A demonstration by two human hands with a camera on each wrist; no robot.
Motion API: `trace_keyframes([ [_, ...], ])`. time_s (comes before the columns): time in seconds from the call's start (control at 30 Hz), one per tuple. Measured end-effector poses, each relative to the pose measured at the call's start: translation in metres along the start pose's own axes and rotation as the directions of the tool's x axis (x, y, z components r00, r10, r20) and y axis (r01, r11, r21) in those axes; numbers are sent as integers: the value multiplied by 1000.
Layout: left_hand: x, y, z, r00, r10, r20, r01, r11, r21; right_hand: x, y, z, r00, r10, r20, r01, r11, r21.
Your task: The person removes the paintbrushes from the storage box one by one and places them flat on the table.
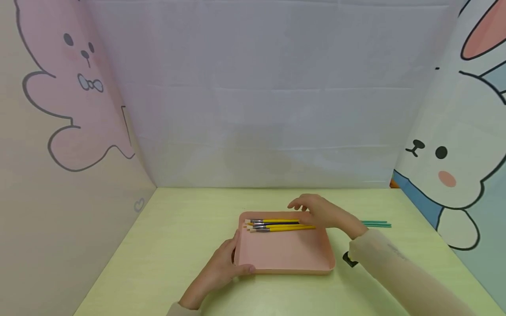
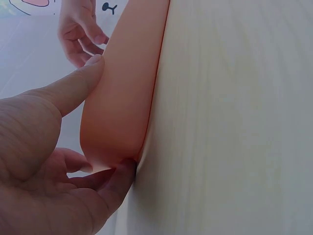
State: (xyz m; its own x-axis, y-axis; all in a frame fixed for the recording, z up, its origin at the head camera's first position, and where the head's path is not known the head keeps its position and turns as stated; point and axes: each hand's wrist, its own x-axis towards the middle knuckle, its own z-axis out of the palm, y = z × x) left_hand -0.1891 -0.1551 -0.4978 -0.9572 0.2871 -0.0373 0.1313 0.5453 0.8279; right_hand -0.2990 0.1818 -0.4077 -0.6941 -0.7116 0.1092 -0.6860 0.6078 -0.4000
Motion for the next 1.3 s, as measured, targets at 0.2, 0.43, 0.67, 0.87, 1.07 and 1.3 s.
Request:
trace_keyframes([
  [0.2,0,-1,0,1000,-11,-3,11,1000,-5,12,-2,8,999,-13,32,12,1000,21],
  [0.43,0,0,0,1000,-20,-1,20,1000,-11,21,-4,18,997,-7,74,5,999,31],
  [0.67,0,2,0,1000,-14,5,14,1000,-25,26,-6,27,991,57,125,-64,997,53],
  [0.87,0,1,0,1000,-12,2,12,1000,-16,29,-8,31,976,101,193,-112,993,44],
  [1.07,0,2,0,1000,-2,8,3,1000,-16,32,-7,36,970,94,222,-100,995,17],
  [1.3,0,2,-2,1000,5,19,-5,1000,5,33,-4,42,964,101,247,-112,993,30],
])
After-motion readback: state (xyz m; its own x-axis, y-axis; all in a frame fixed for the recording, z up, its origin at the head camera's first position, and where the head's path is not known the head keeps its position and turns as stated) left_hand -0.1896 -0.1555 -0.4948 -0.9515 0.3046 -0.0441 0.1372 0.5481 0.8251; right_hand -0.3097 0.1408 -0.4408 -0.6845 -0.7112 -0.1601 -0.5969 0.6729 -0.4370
